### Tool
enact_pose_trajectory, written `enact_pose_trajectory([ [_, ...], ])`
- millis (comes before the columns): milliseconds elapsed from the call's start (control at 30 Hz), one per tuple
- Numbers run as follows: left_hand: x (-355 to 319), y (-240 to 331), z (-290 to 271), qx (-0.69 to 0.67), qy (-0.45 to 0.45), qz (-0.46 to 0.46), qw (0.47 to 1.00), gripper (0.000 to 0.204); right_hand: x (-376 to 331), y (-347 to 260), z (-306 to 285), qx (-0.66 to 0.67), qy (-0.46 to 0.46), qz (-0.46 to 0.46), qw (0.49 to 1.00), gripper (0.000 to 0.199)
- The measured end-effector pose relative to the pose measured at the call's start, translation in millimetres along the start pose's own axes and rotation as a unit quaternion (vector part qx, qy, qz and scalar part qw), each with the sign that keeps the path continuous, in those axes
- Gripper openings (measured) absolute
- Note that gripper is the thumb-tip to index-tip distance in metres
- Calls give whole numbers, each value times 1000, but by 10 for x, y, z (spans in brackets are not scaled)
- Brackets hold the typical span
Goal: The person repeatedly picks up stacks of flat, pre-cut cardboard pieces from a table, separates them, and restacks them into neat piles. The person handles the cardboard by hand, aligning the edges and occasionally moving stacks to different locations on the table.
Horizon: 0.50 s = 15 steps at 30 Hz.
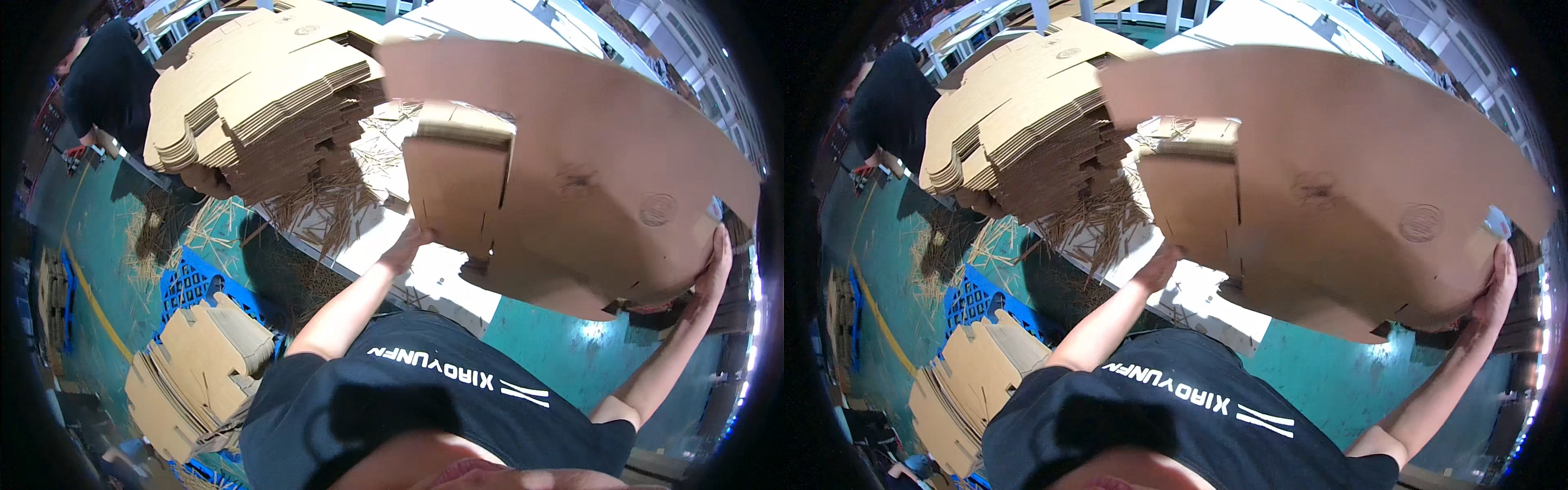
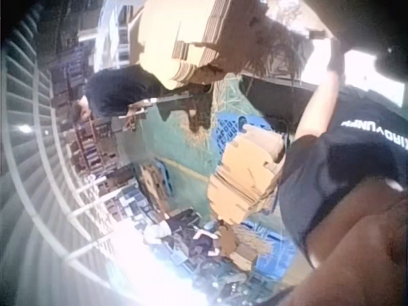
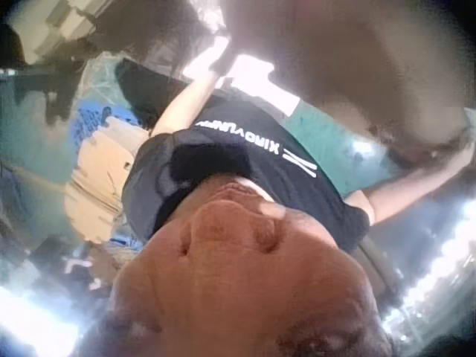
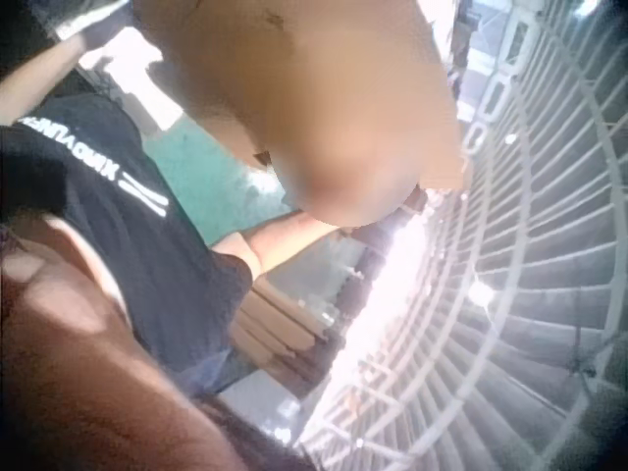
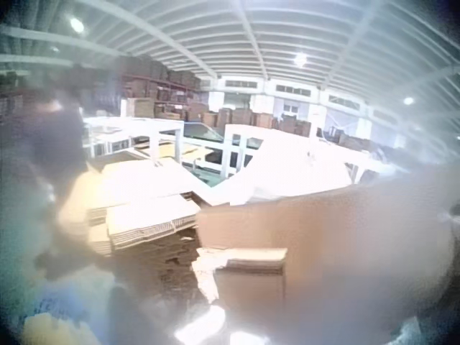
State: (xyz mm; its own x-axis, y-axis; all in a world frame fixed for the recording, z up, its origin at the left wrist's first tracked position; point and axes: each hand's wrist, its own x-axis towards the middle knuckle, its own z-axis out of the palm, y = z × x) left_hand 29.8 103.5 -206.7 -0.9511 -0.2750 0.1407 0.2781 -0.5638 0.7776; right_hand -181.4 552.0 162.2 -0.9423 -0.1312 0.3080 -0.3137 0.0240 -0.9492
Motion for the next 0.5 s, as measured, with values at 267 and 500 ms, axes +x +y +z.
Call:
enact_pose_trajectory([
  [267,202,1253,863,245,8,60,968,19,-52,1272,-318,201,64,77,974,64],
  [500,-316,3447,1557,707,123,252,650,19,-398,1517,1685,386,-74,225,892,50],
])
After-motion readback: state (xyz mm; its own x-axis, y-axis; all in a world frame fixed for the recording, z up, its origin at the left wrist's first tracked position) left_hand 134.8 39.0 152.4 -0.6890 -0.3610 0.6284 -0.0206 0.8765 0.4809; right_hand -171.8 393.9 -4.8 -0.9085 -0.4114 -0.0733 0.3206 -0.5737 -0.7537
